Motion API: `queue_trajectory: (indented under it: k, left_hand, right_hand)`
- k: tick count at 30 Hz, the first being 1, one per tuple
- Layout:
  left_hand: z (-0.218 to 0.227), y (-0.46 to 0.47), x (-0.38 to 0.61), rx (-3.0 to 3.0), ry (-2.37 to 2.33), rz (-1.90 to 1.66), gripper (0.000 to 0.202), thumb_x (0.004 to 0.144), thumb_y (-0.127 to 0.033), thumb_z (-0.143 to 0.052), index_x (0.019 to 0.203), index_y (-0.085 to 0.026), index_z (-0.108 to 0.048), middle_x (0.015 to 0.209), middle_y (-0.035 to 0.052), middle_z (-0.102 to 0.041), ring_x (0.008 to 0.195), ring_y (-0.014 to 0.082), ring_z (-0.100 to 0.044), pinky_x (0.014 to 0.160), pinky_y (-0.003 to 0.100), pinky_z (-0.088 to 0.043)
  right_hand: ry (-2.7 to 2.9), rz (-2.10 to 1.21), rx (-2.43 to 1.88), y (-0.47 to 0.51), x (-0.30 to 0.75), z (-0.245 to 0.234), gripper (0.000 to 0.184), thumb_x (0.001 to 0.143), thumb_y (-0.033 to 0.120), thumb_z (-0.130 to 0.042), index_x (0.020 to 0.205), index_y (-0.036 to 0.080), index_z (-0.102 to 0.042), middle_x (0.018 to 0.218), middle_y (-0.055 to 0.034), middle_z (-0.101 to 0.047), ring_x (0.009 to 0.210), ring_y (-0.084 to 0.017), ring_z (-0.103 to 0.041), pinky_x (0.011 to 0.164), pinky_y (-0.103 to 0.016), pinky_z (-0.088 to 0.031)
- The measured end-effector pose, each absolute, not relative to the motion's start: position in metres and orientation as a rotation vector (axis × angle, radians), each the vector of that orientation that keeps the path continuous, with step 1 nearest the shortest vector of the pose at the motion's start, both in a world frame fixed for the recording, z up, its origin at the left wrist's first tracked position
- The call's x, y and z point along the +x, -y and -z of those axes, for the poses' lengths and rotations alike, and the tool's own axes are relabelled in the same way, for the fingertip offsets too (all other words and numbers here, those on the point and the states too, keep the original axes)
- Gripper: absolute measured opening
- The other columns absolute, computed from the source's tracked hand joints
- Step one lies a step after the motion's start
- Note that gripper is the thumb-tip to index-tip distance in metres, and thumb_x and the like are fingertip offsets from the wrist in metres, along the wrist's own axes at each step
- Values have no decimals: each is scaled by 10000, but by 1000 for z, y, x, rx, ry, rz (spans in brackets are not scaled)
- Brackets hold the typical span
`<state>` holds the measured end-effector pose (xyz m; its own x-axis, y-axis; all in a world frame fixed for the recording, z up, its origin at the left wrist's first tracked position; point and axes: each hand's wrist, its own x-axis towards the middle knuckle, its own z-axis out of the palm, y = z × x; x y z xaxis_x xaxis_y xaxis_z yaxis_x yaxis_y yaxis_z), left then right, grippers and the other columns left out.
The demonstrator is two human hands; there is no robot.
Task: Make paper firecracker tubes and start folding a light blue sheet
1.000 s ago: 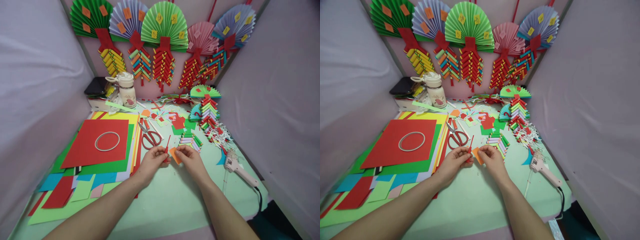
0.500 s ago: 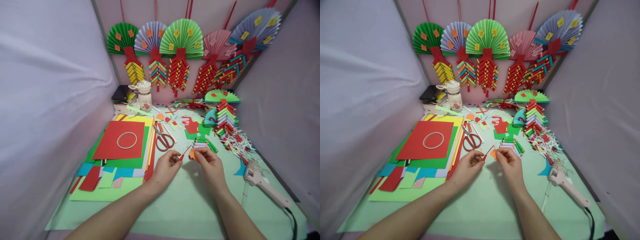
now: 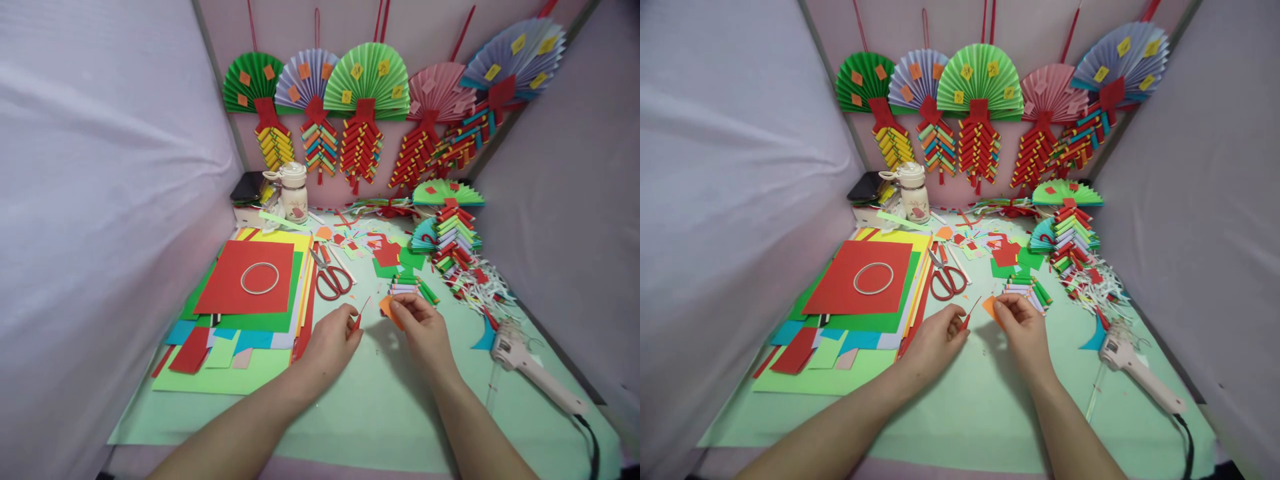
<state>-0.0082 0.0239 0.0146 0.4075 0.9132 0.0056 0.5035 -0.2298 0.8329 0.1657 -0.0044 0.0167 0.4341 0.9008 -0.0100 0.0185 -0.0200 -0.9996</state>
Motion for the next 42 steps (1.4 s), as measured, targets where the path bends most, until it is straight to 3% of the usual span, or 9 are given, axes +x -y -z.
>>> queue_trajectory:
  k: [11, 17, 23, 26, 30, 33, 36, 39, 42]
  left_hand:
    - [-26, -29, -17, 2292, -1277, -626, 155, 843, -286, -576, 961, -194, -615, 1013, 106, -615, 1011, 270, -539, 874, 386, -420]
    - [-41, -63, -71, 2332, -1930, -482, 303, 792, -300, -612, 1065, -171, -584, 1244, 160, -519, 1188, 331, -442, 976, 444, -356]
    - [-39, -71, -89, 2200, -2097, -217, 447, 745, -429, -610, 1082, -142, -544, 1184, 179, -542, 1148, 357, -463, 916, 458, -378]
    - [-37, -69, -85, 2194, -2103, -222, 406, 744, -404, -596, 1064, -161, -537, 1184, 164, -550, 1132, 335, -479, 930, 449, -361]
    - [-40, -71, -86, 2174, -2082, -275, 332, 761, -358, -562, 1030, -166, -530, 1155, 161, -569, 1088, 320, -523, 887, 419, -385]
    - [-44, -75, -91, 2121, -2043, -311, 236, 781, -326, -526, 961, -174, -535, 1056, 139, -607, 984, 293, -579, 801, 378, -418]
    - [-45, -78, -97, 2118, -1993, -346, 151, 783, -317, -516, 865, -193, -539, 952, 92, -621, 869, 257, -604, 739, 351, -424]
    - [-41, -80, -100, 2156, -1961, -377, 150, 784, -344, -533, 814, -198, -547, 926, 78, -618, 853, 246, -602, 725, 342, -424]
    - [-37, -80, -101, 2201, -1963, -374, 219, 800, -411, -546, 829, -195, -567, 933, 86, -621, 893, 264, -595, 741, 355, -428]
  right_hand:
    - [1051, -963, -1440, 5, 161, -23, 313, 674, 507, -715, 743, 211, -642, 654, -9, -600, 593, -149, -519, 553, -268, -413]
    - [987, -993, -1452, -4, 170, -28, 351, 649, 479, -735, 842, 202, -638, 710, -17, -634, 610, -149, -550, 559, -271, -430]
    - [1095, -944, -1504, -87, 189, -55, 361, 628, 403, -716, 908, 188, -642, 802, -45, -662, 671, -171, -590, 595, -297, -456]
    - [1038, -610, -1600, -127, 195, -59, 425, 647, 373, -682, 1020, 181, -616, 1044, -127, -644, 951, -255, -606, 789, -374, -480]
    - [1334, -358, -1675, -123, 179, -45, 487, 686, 399, -653, 1117, 180, -589, 1223, -156, -570, 1192, -311, -489, 1007, -472, -365]
    - [1600, -448, -1583, -93, 153, -35, 378, 738, 377, -604, 1064, 188, -617, 1177, -114, -601, 1152, -268, -526, 1012, -432, -378]
    - [1675, -672, -1546, -69, 127, -33, 277, 785, 356, -566, 1006, 208, -646, 1086, -78, -650, 1009, -221, -604, 879, -354, -465]
    - [1706, -906, -1443, -63, 104, -32, 214, 810, 331, -544, 943, 216, -666, 984, -50, -692, 875, -192, -644, 799, -321, -489]
    - [1635, -1078, -1347, -68, 82, -26, 222, 786, 277, -566, 971, 206, -665, 1014, -55, -698, 926, -202, -648, 847, -336, -486]
